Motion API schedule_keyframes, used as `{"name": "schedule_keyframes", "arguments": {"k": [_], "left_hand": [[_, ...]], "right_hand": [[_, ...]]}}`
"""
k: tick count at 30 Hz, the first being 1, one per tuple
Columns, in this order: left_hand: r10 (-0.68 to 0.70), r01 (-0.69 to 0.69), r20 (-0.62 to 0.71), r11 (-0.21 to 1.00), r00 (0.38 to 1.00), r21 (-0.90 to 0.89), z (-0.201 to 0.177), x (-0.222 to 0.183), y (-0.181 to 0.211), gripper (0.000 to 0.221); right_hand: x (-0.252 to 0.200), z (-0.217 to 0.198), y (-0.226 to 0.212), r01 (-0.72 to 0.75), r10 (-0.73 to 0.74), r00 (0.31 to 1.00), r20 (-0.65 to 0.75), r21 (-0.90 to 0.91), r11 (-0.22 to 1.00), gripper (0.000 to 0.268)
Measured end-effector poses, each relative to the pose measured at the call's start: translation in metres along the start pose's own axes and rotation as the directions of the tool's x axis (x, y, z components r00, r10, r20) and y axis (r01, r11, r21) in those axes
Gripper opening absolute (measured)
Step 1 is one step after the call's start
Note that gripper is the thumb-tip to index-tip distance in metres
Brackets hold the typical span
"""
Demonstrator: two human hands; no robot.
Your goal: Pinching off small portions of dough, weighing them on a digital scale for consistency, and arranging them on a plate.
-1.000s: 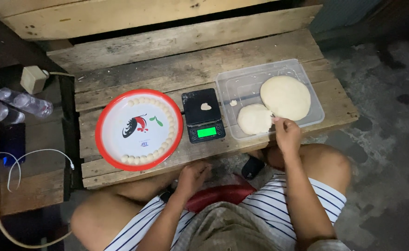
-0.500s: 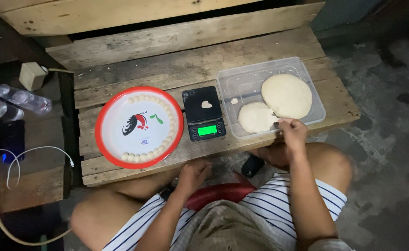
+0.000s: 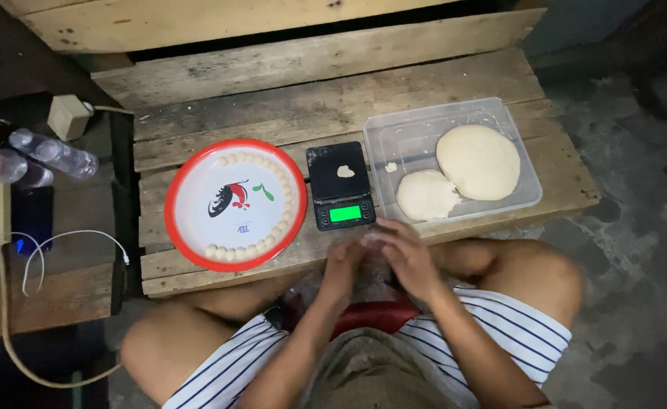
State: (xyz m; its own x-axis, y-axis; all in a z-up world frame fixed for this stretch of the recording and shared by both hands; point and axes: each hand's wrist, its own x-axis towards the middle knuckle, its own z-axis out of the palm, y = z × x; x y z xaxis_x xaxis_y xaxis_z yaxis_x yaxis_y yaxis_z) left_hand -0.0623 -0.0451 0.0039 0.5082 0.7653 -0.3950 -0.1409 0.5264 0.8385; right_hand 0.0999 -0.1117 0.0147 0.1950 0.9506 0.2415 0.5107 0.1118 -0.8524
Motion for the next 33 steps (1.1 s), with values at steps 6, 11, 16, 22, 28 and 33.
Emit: {"name": "schedule_keyframes", "arguments": {"k": [6,11,16,22,28,33], "left_hand": [[-0.086,0.043,-0.191,0.975,0.978,-0.219,0.001,0.012,-0.003,0.017],[0.539,-0.375,-0.139,0.726,0.831,0.576,-0.02,0.053,0.027,0.014],[0.68,-0.307,-0.051,0.394,0.731,0.866,-0.023,0.116,0.05,0.024],[0.738,-0.263,0.502,-0.428,0.45,0.865,-0.037,0.181,0.037,0.01],[0.619,-0.447,0.4,-0.088,0.676,0.89,-0.032,0.106,0.106,0.031],[0.503,-0.403,0.21,0.312,0.838,0.86,-0.055,0.032,0.118,0.026]], "right_hand": [[-0.004,0.014,0.005,0.344,-0.351,0.935,0.043,-0.341,0.875,0.058],[-0.002,0.004,0.021,0.14,-0.207,0.957,-0.201,-0.304,0.942,0.088],[0.0,-0.01,0.044,0.086,-0.134,0.925,-0.355,-0.148,0.985,0.081],[0.001,-0.008,0.054,0.04,-0.053,0.905,-0.422,-0.041,0.998,0.08],[0.006,-0.016,0.044,0.046,-0.098,0.888,-0.449,-0.126,0.991,0.075],[0.012,-0.028,0.052,-0.164,0.051,0.809,-0.586,-0.142,0.976,0.047]]}}
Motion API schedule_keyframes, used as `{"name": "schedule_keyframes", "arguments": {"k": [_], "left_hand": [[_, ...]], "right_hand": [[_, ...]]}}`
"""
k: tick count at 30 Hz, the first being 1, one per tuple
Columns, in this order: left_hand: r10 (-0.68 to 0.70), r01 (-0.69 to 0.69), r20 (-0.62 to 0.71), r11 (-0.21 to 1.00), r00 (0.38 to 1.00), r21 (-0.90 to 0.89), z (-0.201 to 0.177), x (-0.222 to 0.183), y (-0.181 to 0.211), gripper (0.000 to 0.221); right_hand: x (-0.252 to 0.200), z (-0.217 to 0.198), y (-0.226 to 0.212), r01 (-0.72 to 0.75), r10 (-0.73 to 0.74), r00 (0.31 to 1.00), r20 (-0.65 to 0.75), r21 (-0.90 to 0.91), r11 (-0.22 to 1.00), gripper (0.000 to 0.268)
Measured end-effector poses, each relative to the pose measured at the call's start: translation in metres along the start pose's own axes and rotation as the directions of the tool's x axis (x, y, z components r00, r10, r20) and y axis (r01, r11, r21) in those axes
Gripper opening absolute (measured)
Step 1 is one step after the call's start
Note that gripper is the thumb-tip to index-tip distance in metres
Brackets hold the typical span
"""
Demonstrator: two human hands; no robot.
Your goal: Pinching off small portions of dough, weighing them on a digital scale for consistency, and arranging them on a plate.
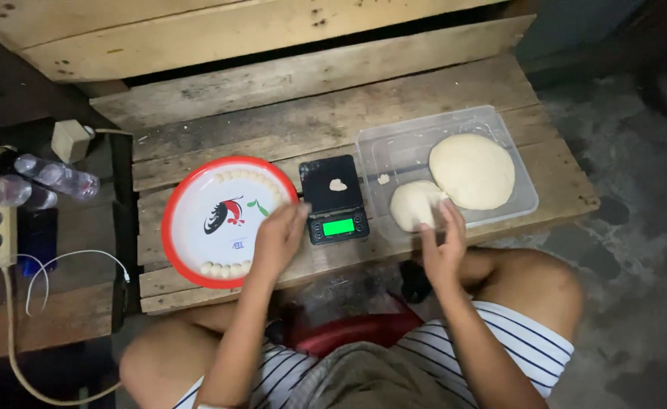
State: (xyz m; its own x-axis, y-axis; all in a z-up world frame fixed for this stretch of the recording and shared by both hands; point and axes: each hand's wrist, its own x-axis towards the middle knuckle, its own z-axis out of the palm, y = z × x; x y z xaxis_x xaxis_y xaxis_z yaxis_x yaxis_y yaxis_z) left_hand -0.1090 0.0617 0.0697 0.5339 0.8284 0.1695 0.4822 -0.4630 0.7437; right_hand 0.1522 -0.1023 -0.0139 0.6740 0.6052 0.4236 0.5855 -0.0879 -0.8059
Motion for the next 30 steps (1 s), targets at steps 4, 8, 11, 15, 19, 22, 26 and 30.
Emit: {"name": "schedule_keyframes", "arguments": {"k": [4,8,11,15,19,22,26,30], "left_hand": [[-0.113,0.127,0.18,0.989,0.977,-0.071,-0.008,-0.046,-0.019,0.021],[-0.321,0.351,0.152,0.9,0.935,-0.259,0.008,-0.08,-0.057,0.009],[-0.366,0.397,0.156,0.867,0.917,-0.301,0.006,-0.084,-0.061,0.011],[-0.366,0.377,0.104,0.848,0.925,-0.372,0.008,-0.084,-0.069,0.011],[-0.351,0.339,0.087,0.767,0.932,-0.545,0.034,-0.095,-0.081,0.004],[-0.313,0.308,0.103,0.728,0.944,-0.612,0.034,-0.095,-0.061,0.002],[-0.308,0.336,0.138,0.824,0.941,-0.456,0.038,-0.093,-0.054,0.013],[-0.279,0.301,0.114,0.859,0.953,-0.415,0.021,-0.084,-0.021,0.017]], "right_hand": [[0.008,-0.009,0.034,0.038,-0.04,0.989,-0.141,-0.022,0.999,0.042],[0.011,-0.016,0.052,-0.186,0.196,0.957,-0.212,0.069,0.98,0.041],[0.012,-0.017,0.058,-0.262,0.275,0.931,-0.242,0.082,0.961,0.039],[0.005,-0.014,0.06,-0.199,0.196,0.947,-0.255,0.013,0.98,0.036],[0.002,-0.013,0.06,-0.156,0.146,0.96,-0.238,-0.024,0.987,0.033],[0.002,-0.011,0.061,-0.192,0.19,0.963,-0.193,0.009,0.981,0.032],[0.003,-0.013,0.052,-0.174,0.19,0.962,-0.196,0.095,0.98,0.028],[0.024,-0.01,0.028,0.115,-0.129,0.991,-0.045,-0.233,0.966,0.025]]}}
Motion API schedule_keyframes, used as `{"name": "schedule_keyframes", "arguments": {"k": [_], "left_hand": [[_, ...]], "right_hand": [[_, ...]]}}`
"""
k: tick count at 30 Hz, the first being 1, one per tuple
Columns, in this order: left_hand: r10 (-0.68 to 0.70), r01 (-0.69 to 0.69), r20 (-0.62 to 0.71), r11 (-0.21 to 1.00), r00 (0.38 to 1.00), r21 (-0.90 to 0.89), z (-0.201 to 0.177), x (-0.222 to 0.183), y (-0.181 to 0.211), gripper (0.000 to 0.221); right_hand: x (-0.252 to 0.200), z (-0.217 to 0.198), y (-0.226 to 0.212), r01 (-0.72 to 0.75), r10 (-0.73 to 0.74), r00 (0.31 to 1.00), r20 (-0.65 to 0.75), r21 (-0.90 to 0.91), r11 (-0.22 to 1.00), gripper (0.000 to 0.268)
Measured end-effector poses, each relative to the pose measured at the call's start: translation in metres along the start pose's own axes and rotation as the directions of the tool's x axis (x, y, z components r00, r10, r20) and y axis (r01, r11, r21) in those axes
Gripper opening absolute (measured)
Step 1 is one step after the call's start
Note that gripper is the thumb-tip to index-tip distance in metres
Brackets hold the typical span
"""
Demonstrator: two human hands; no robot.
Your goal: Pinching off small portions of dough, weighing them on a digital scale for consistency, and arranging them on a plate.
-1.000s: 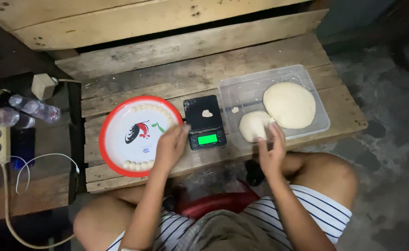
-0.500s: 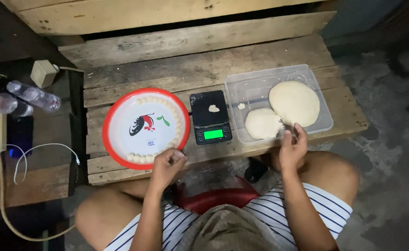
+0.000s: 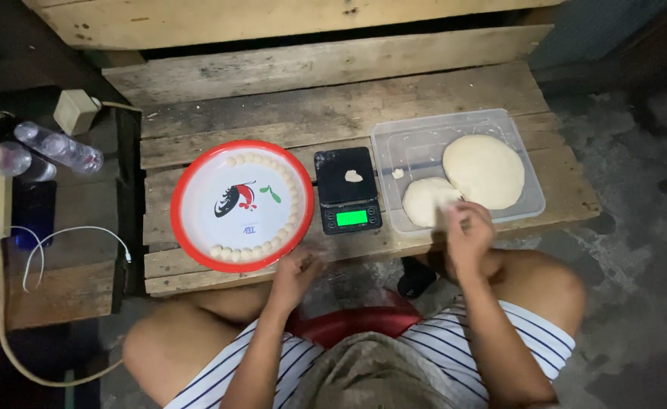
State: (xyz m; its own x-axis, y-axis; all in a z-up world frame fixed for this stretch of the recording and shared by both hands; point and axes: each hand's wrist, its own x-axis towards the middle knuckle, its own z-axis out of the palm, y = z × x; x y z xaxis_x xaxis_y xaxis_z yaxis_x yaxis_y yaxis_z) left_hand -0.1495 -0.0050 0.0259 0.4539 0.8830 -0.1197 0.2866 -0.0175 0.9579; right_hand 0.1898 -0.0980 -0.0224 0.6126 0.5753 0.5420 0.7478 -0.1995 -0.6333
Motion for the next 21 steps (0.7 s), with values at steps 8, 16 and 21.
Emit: {"name": "schedule_keyframes", "arguments": {"k": [8,16,21], "left_hand": [[0.107,-0.102,-0.056,0.991,0.993,0.085,0.01,-0.001,-0.058,0.041],[0.126,-0.113,-0.092,0.985,0.988,0.132,0.007,-0.002,-0.059,0.033],[0.074,-0.073,-0.026,0.996,0.997,0.049,0.008,-0.007,0.001,0.022]], "right_hand": [[0.065,0.098,-0.014,0.418,-0.212,0.85,0.483,-0.373,0.828,0.026],[0.075,0.117,-0.015,0.504,-0.16,0.755,0.636,-0.408,0.761,0.01],[0.062,0.077,-0.039,-0.152,0.15,0.917,0.37,-0.025,0.988,0.008]]}}
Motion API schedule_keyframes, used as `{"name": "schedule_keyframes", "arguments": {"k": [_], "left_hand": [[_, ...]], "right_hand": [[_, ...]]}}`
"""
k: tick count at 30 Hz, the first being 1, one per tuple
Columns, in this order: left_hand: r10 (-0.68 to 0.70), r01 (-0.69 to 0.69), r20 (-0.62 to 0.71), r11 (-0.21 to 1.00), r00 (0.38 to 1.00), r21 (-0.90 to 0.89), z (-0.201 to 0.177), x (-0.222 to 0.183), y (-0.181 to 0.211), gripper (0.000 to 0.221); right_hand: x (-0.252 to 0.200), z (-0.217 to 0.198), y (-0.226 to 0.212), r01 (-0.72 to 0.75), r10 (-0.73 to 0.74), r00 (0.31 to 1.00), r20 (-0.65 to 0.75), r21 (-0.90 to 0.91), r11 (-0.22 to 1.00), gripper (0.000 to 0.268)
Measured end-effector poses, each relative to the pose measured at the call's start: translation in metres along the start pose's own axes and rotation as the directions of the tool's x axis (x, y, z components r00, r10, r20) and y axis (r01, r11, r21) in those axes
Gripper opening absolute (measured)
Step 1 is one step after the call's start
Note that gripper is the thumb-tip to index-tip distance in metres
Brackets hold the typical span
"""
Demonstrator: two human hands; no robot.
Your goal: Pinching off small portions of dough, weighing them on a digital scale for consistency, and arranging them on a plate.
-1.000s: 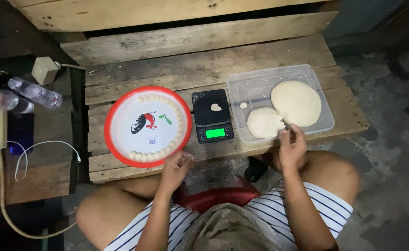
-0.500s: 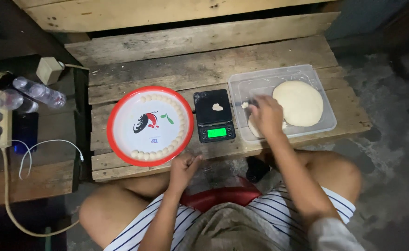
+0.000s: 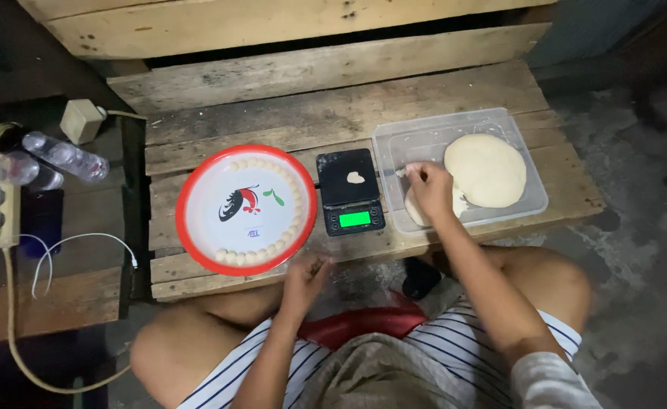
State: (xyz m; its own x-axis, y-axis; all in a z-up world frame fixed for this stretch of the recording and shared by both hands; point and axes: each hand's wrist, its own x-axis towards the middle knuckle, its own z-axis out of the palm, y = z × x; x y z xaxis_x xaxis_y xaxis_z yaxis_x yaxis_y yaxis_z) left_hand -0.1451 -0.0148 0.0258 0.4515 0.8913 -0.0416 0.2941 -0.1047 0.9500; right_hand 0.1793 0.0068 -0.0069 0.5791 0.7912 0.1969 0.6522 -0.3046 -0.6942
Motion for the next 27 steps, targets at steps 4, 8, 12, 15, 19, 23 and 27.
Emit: {"name": "schedule_keyframes", "arguments": {"k": [4,8,12,15,19,23,27], "left_hand": [[0.039,-0.036,0.076,0.999,0.996,-0.031,0.023,0.002,-0.036,0.012],[0.051,-0.052,0.141,0.999,0.989,0.005,0.03,0.001,-0.02,0.012],[0.065,-0.07,0.173,0.997,0.983,0.025,0.036,-0.003,-0.022,0.013],[0.024,-0.03,0.205,0.999,0.979,0.028,0.033,0.0,-0.021,0.017],[-0.012,0.027,0.175,0.996,0.984,-0.081,0.038,-0.001,-0.034,0.022],[-0.166,0.233,0.166,0.768,0.972,-0.597,0.041,-0.006,-0.033,0.031],[-0.24,0.376,0.29,0.635,0.926,-0.675,0.052,-0.004,-0.06,0.023]], "right_hand": [[-0.01,-0.011,0.008,0.045,-0.049,0.997,-0.059,-0.076,0.996,0.006],[-0.007,-0.025,-0.005,-0.183,0.21,0.977,-0.031,0.374,0.909,0.007],[-0.021,-0.036,-0.049,-0.382,0.356,0.918,0.176,0.631,0.675,0.014],[-0.024,-0.014,-0.051,-0.39,0.264,0.921,0.288,0.647,0.655,0.023],[-0.042,0.005,-0.055,-0.348,0.158,0.929,0.334,0.644,0.681,0.021],[-0.092,0.008,-0.073,-0.175,-0.071,0.895,0.441,0.492,0.853,0.02],[-0.143,0.01,-0.084,-0.174,-0.109,0.889,0.444,0.55,0.817,0.016]]}}
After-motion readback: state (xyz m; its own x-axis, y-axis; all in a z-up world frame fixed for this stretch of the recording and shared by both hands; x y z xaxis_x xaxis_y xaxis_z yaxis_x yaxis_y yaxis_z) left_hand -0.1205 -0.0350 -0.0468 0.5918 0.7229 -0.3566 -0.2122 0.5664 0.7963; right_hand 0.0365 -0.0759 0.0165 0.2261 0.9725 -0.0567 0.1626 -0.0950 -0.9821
